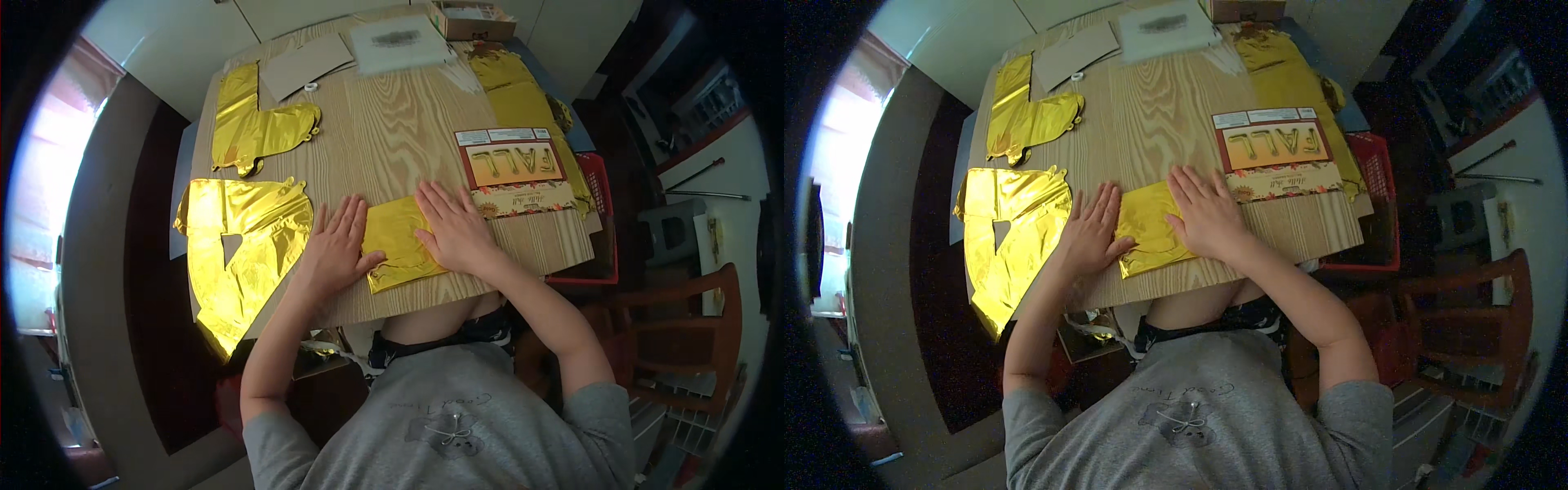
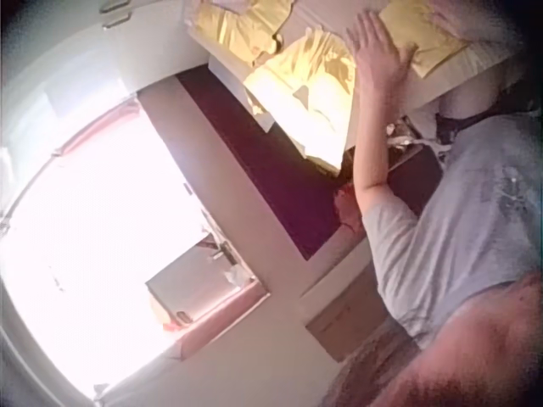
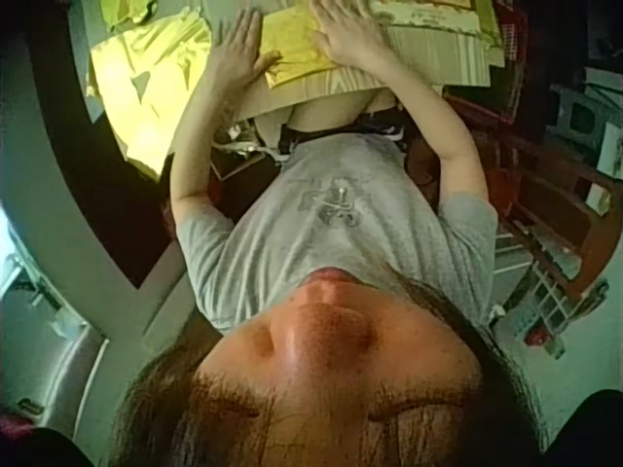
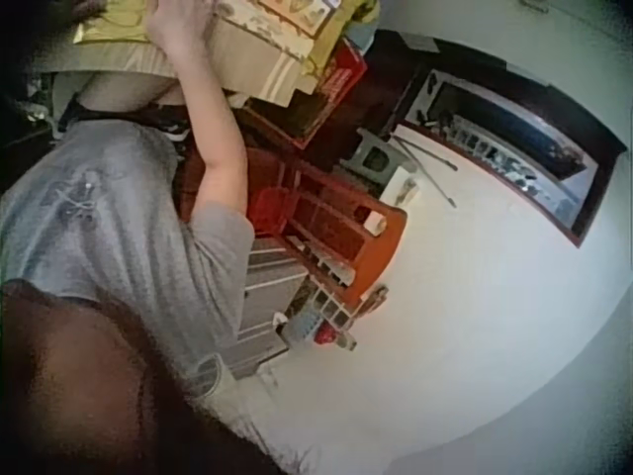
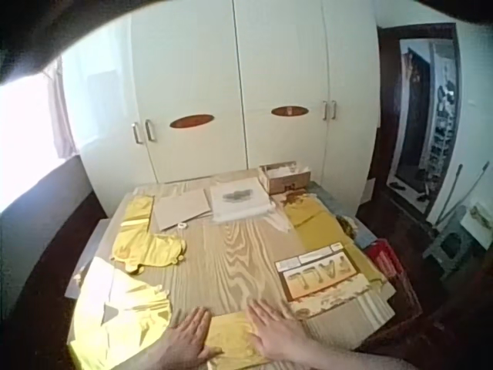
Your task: Fold and organize gold foil packaging sheets on a table.
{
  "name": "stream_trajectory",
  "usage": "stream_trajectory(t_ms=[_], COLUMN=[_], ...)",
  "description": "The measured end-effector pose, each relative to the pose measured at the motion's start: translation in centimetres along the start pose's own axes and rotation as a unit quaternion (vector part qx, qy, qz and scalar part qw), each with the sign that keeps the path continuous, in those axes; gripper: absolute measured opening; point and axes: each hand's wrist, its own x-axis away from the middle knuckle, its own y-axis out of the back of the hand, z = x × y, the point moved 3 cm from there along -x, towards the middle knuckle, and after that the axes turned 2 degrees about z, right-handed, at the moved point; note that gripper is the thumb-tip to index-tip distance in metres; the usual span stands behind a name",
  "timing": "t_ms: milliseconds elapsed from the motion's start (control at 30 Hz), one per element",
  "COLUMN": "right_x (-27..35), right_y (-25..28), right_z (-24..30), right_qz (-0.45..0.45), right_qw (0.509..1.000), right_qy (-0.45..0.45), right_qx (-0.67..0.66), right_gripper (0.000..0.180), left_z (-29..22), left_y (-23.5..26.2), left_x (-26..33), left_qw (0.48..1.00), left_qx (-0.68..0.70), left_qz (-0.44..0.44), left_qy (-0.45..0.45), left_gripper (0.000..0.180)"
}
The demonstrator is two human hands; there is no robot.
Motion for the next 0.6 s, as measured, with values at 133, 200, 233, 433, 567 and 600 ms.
stream_trajectory(t_ms=[133, 200, 233, 433, 567, 600], right_x=[1.3, 2.4, 2.9, 4.3, 4.4, 4.4], right_y=[0.1, 0.2, 0.0, 0.8, 1.2, 1.3], right_z=[0.8, 2.0, 2.5, 3.7, 2.1, 1.2], right_qz=[0.002, 0.004, 0.006, 0.014, 0.052, 0.066], right_qw=[1.000, 1.000, 1.000, 1.000, 0.996, 0.993], right_qy=[-0.001, 0.002, 0.001, 0.002, 0.049, 0.066], right_qx=[0.019, 0.010, 0.012, 0.019, -0.047, -0.075], right_gripper=[0.065, 0.065, 0.065, 0.064, 0.060, 0.058], left_z=[-3.4, -7.2, -9.2, -12.4, -12.3, -12.3], left_y=[1.4, 1.5, 1.3, -1.1, -0.6, -0.6], left_x=[2.5, 3.9, 4.5, 5.7, 6.3, 6.3], left_qw=[0.996, 0.999, 0.998, 0.997, 0.996, 0.996], left_qx=[-0.042, 0.013, 0.061, -0.023, -0.018, -0.027], left_qz=[-0.020, -0.030, -0.030, -0.077, -0.088, -0.087], left_qy=[0.077, 0.039, 0.020, 0.020, 0.024, 0.023], left_gripper=[0.095, 0.093, 0.089, 0.066, 0.052, 0.050])
